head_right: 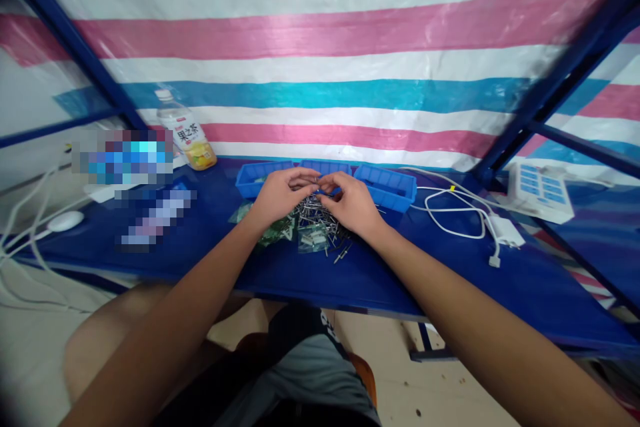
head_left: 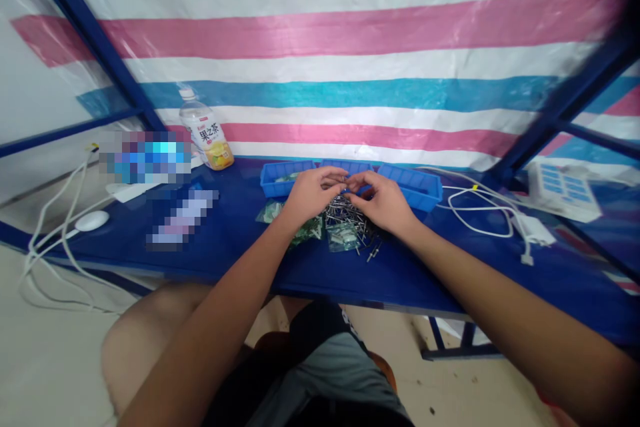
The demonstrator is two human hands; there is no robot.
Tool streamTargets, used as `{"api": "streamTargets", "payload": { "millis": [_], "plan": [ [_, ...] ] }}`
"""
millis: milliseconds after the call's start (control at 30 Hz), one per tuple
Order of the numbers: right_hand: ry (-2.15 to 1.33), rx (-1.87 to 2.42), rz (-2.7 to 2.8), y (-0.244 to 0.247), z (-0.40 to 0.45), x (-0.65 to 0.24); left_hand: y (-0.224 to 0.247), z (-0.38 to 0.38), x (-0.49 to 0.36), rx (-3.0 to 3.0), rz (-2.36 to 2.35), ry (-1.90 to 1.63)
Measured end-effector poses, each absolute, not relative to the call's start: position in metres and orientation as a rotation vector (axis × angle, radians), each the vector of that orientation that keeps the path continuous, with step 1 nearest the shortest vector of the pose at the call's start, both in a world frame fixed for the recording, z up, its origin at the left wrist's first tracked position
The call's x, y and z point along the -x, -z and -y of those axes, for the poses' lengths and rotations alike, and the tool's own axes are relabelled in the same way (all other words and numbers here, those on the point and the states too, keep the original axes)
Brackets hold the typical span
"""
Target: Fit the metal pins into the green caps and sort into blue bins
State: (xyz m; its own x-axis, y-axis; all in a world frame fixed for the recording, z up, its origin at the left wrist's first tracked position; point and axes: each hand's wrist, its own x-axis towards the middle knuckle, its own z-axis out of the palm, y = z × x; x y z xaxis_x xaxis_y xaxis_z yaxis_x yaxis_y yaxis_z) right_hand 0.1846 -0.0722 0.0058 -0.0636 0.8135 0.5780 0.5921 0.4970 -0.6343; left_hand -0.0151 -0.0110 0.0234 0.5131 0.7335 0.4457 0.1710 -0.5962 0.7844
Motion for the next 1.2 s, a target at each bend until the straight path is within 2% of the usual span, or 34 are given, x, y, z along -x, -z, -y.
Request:
{"api": "streamTargets", "payload": {
  "millis": [233,533,1200],
  "plan": [
    [-0.295,1.226,1.715,-0.007,0.073,-0.186,-0.017,0.008,0.014,-1.967,-0.771,-1.12],
    [-0.155,1.262,1.836,-0.008,0.072,-0.189,-0.02,0.009,0.016,-2.155,-0.83,-1.049],
    [-0.212,1.301,1.904,-0.01,0.075,-0.185,-0.028,0.017,0.014,-2.129,-0.836,-1.088]
  ]
}}
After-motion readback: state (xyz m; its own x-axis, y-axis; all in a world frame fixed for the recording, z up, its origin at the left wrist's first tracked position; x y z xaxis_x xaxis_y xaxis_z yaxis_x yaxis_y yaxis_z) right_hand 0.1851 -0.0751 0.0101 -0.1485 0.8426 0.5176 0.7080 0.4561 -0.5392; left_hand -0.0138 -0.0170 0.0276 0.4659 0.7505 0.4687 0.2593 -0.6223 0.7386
